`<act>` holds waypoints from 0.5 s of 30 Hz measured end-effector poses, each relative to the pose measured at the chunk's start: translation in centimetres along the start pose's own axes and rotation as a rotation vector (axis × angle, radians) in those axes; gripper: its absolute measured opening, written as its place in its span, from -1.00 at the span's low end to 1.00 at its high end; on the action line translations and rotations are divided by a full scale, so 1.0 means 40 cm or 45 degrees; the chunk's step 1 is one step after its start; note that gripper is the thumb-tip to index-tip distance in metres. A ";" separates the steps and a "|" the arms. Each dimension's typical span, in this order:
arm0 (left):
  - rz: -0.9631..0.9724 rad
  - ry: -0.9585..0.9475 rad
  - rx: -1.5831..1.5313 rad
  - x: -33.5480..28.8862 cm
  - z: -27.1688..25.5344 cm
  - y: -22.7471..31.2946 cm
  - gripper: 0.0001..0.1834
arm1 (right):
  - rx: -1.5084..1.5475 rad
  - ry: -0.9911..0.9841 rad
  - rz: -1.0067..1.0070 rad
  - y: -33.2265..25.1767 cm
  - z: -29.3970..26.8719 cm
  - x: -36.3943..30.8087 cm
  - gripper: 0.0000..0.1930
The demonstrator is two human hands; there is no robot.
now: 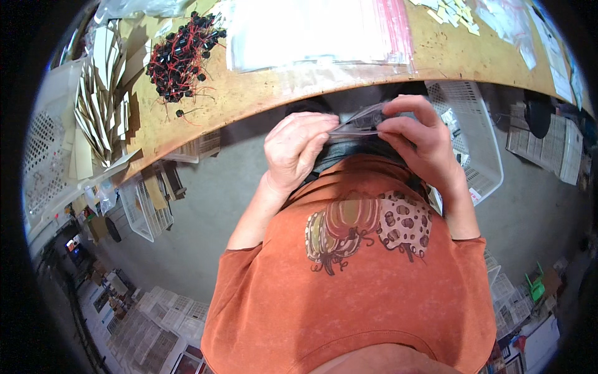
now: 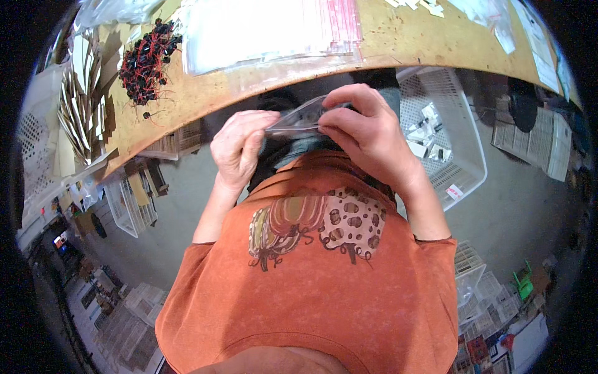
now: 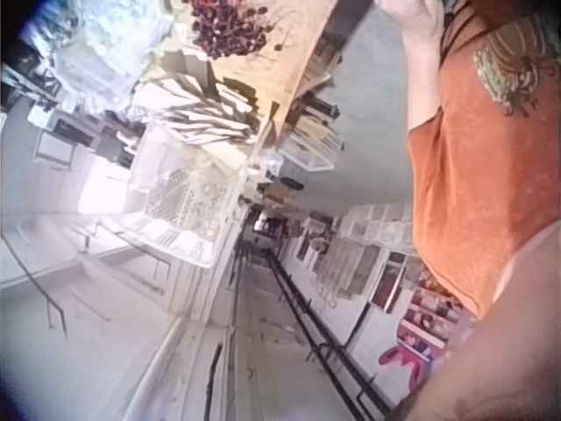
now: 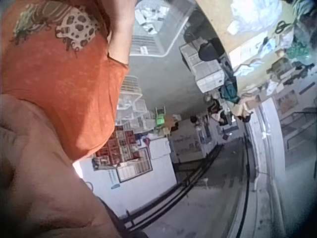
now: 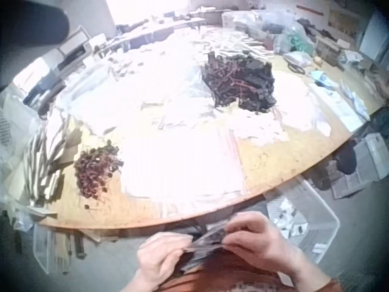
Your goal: The person repeatedly picks small black electronic components with red wires from a table, places them into small clear plastic bags, and sets the filled bags into a white basket. The person also handles small white paper labels and stacks of plastic bags during the process.
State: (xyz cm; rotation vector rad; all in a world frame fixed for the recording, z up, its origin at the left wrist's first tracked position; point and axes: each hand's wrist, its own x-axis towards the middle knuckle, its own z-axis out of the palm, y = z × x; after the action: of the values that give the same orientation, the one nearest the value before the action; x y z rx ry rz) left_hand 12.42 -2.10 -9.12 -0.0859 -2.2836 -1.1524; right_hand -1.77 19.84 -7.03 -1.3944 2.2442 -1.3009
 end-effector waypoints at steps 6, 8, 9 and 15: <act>-0.483 0.294 -0.688 -0.028 0.042 0.019 -0.68 | 0.553 0.084 0.262 -0.034 0.003 0.013 -0.85; -0.579 0.408 -0.917 -0.030 0.063 0.015 -0.65 | 0.860 0.155 0.504 -0.044 0.029 0.006 -0.91; -0.586 0.429 -0.967 -0.027 0.069 0.016 -0.66 | 0.948 0.151 0.580 -0.042 0.028 0.009 -0.91; -0.668 0.509 -1.131 -0.034 0.078 0.014 -0.66 | 1.165 0.132 0.600 0.024 0.049 0.008 -0.91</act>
State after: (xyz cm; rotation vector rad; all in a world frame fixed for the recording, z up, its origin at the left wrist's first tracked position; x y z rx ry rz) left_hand 12.29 0.86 -10.87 0.3910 -1.3341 -2.1529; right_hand -1.43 18.63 -8.83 -0.4500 1.4954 -1.8497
